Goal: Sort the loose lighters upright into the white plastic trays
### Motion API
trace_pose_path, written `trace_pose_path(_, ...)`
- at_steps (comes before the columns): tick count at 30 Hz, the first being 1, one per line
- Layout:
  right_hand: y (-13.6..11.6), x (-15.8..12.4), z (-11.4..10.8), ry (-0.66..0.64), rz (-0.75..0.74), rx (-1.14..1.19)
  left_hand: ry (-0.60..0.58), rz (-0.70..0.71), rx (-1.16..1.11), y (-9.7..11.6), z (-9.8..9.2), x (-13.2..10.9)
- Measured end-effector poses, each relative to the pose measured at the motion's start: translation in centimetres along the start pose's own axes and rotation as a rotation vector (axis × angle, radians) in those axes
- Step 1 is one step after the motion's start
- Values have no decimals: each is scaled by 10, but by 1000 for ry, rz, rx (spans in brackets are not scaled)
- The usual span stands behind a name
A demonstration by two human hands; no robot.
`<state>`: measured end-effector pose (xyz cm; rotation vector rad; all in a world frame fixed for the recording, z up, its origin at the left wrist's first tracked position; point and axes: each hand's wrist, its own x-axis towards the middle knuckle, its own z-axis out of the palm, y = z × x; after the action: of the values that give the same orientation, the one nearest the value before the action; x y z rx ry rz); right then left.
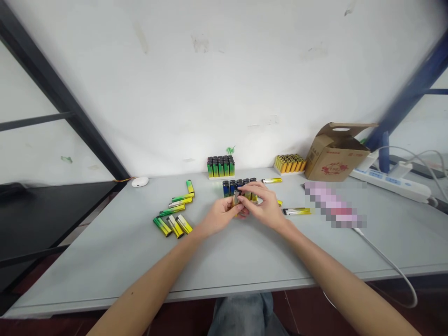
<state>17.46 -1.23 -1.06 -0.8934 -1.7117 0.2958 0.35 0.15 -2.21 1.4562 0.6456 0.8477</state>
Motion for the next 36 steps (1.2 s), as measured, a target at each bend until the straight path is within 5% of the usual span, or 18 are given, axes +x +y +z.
trace_pose_path(6,1,4,-3,-26,199,172,118,80,164,-3,1,0)
trace_pose_path(11,7,10,-9,91,266,178,336,183,382,7,-9,1)
trace_pose_path(16,16,9,-9,121,227,81,613,238,738,17,-39,0)
trace_pose_path(19,21,6,-7,77,81,-76,730,166,1020,15,-58,-1)
trace_pose_path(27,31,3,-8,-36,-94,-258,652,-369,1517,12,-75,-7)
trace_pose_path(36,31,5,-8,-47,-178,-334,623,-322,1590,9,-52,-10)
